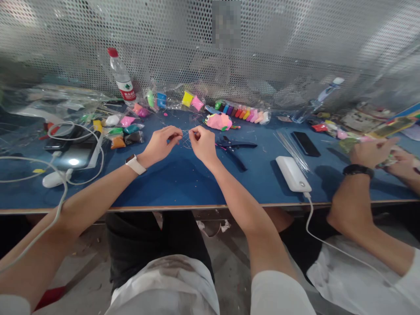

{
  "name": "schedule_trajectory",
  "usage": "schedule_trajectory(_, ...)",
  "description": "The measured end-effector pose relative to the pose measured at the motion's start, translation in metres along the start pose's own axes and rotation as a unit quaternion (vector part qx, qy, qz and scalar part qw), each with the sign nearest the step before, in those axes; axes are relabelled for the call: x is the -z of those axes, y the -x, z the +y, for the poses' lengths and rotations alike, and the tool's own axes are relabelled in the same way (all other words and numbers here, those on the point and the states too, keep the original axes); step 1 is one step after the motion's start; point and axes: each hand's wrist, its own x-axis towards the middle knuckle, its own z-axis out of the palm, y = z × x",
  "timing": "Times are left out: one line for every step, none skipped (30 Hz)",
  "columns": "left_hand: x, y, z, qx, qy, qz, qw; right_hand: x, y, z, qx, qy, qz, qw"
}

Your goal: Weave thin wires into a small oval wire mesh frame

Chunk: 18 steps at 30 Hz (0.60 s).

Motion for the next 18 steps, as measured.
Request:
schedule_trajectory(-0.0001,-0.0002,-0.0003,0.007,0.004,-0.006,1.000,0.0004,-0.0003,0.0002,-0.003,0.006,-0.003,1.000)
schedule_trajectory(-0.0003,-0.0004,-0.0008,0.015,0.008,-0.013,1.000,0.0007,-0.0005,0.0004,-0.005,0.010,-0.005,1.000)
schedule_trajectory(-0.0006,-0.0004,-0.0015,0.024,0.008,-0.020,0.999,0.0009,-0.0008,0.0007,-0.005,0.012,-0.006,1.000)
schedule_trajectory(-0.0009,-0.0004,-0.0023,0.031,0.003,-0.027,0.999,0.0009,-0.0010,0.0010,-0.005,0.012,-0.007,1.000)
schedule_trajectory(-0.0011,-0.0002,-0.0033,0.036,-0.006,-0.033,0.999,0.0007,-0.0012,0.0013,-0.005,0.011,-0.007,1.000)
schedule_trajectory(-0.0013,0.0000,-0.0043,0.039,-0.016,-0.036,0.998,0.0004,-0.0014,0.0016,-0.006,0.010,-0.006,1.000)
schedule_trajectory(-0.0013,0.0002,-0.0052,0.041,-0.025,-0.038,0.998,-0.0001,-0.0014,0.0018,-0.007,0.008,-0.006,1.000)
schedule_trajectory(-0.0012,0.0003,-0.0059,0.041,-0.033,-0.039,0.998,-0.0008,-0.0015,0.0020,-0.008,0.007,-0.005,1.000)
schedule_trajectory(-0.0011,0.0005,-0.0063,0.039,-0.040,-0.039,0.998,-0.0015,-0.0014,0.0021,-0.011,0.005,-0.006,1.000)
schedule_trajectory(-0.0008,0.0006,-0.0064,0.037,-0.045,-0.039,0.998,-0.0023,-0.0014,0.0022,-0.013,0.003,-0.006,1.000)
schedule_trajectory(-0.0005,0.0006,-0.0062,0.035,-0.049,-0.041,0.997,-0.0030,-0.0013,0.0022,-0.015,-0.001,-0.007,1.000)
schedule_trajectory(-0.0002,0.0006,-0.0056,0.033,-0.053,-0.045,0.997,-0.0037,-0.0013,0.0022,-0.016,-0.005,-0.008,1.000)
schedule_trajectory(0.0001,0.0006,-0.0049,0.032,-0.056,-0.051,0.997,-0.0043,-0.0013,0.0021,-0.016,-0.009,-0.009,1.000)
schedule_trajectory(0.0003,0.0005,-0.0041,0.031,-0.059,-0.055,0.996,-0.0048,-0.0013,0.0021,-0.017,-0.012,-0.009,1.000)
schedule_trajectory(0.0005,0.0005,-0.0034,0.030,-0.062,-0.059,0.996,-0.0052,-0.0013,0.0022,-0.018,-0.013,-0.009,1.000)
schedule_trajectory(0.0007,0.0004,-0.0029,0.031,-0.064,-0.061,0.996,-0.0054,-0.0014,0.0023,-0.020,-0.014,-0.010,1.000)
schedule_trajectory(0.0007,0.0004,-0.0026,0.032,-0.065,-0.060,0.996,-0.0056,-0.0014,0.0024,-0.021,-0.012,-0.010,1.000)
schedule_trajectory(0.0006,0.0004,-0.0027,0.034,-0.063,-0.057,0.996,-0.0055,-0.0016,0.0027,-0.021,-0.009,-0.010,1.000)
